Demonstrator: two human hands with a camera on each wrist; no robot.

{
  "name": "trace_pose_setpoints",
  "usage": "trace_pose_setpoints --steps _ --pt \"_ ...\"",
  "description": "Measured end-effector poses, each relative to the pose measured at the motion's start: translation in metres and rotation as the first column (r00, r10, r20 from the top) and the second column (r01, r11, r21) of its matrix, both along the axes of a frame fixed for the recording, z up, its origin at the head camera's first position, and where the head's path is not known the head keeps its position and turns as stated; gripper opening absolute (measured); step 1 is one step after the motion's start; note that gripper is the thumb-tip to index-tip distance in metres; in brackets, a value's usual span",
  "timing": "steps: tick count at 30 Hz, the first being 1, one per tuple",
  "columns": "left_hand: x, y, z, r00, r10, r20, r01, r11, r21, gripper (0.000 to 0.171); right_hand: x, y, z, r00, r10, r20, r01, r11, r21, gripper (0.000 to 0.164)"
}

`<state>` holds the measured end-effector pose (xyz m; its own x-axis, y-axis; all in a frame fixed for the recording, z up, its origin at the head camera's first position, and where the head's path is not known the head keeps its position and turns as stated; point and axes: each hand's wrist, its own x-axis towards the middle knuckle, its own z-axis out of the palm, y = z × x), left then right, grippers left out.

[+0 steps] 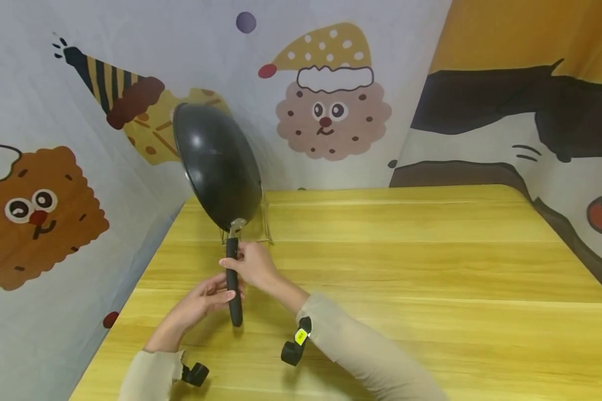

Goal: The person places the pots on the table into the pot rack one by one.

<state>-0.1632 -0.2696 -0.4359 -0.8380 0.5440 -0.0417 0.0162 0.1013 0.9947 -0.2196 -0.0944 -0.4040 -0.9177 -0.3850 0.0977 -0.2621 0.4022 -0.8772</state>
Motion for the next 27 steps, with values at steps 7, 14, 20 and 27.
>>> trace_pose_setpoints --steps 7,14,20,27 --pt "0.001 -0.005 -0.002 0.998 -0.010 0.058 0.012 0.999 -0.032 0.054 0.001 -0.004 -0.012 1.000 -0.008 -0.009 0.008 0.999 -0.034 0.020" --pt "0.001 -0.010 0.002 0.996 0.029 0.081 -0.021 0.995 -0.095 0.058 -0.001 -0.008 -0.016 1.000 0.001 -0.023 -0.002 1.000 -0.024 0.021" --pt "0.003 -0.017 0.001 0.993 0.065 0.100 -0.052 0.990 -0.128 0.065 -0.003 -0.007 -0.016 0.998 0.048 0.036 -0.046 0.998 -0.042 0.036" --pt "0.001 -0.026 0.000 0.991 0.071 0.116 -0.058 0.991 -0.117 0.067 -0.005 0.002 -0.012 0.997 0.067 0.035 -0.066 0.997 -0.043 0.050"
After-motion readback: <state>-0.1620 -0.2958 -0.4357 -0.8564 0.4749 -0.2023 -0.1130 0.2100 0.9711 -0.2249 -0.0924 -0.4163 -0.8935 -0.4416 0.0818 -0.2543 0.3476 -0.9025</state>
